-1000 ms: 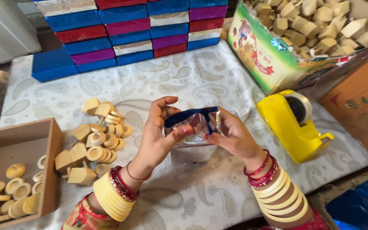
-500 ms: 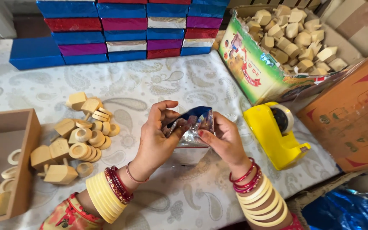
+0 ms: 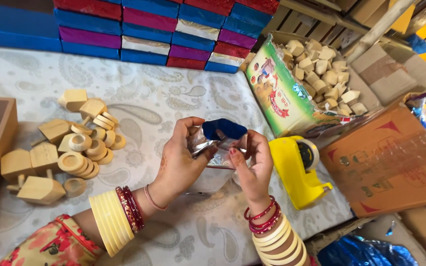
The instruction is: The person wraps silver foil around wooden toys, wipes them with a cloth, and places them into white cardboard boxes alongside other small wooden pieces.
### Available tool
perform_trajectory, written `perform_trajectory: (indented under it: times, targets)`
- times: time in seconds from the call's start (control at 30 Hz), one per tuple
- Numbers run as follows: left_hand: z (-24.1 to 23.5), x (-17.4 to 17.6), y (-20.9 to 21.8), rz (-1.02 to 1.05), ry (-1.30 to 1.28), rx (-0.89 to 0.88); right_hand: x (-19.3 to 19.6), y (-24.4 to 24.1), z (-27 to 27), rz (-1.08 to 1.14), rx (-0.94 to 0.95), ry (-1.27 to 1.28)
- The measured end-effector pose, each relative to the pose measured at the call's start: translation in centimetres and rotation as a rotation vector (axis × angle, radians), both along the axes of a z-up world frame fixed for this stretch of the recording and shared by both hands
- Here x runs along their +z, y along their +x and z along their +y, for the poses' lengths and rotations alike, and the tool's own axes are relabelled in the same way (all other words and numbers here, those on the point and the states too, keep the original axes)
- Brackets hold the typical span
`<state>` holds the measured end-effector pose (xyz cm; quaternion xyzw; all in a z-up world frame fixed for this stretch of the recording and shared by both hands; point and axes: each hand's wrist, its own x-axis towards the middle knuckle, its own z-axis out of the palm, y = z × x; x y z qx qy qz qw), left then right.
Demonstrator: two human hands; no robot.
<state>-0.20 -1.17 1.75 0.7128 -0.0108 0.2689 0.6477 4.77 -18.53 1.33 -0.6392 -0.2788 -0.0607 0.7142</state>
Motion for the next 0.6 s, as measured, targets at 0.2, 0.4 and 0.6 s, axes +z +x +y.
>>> perform_trajectory:
  times: [0.2, 0.4, 0.6]
  targets:
    - [0.0, 0.1, 0.0, 0.015, -0.012, 0.011, -2.8, 0.9, -1.9, -0.288, -0.197, -0.063]
    - [-0.2, -0.1, -0.1, -0.042, -0.038, -0.029, -2.6, 3.5, -3.7, -0.182, -0.069, 0.345]
    - [-0.3, -0.2, -0.2, -0.078, -0.017, 0.003, -3.5, 6.3, -3.7, 0.65, 0.506, 0.177]
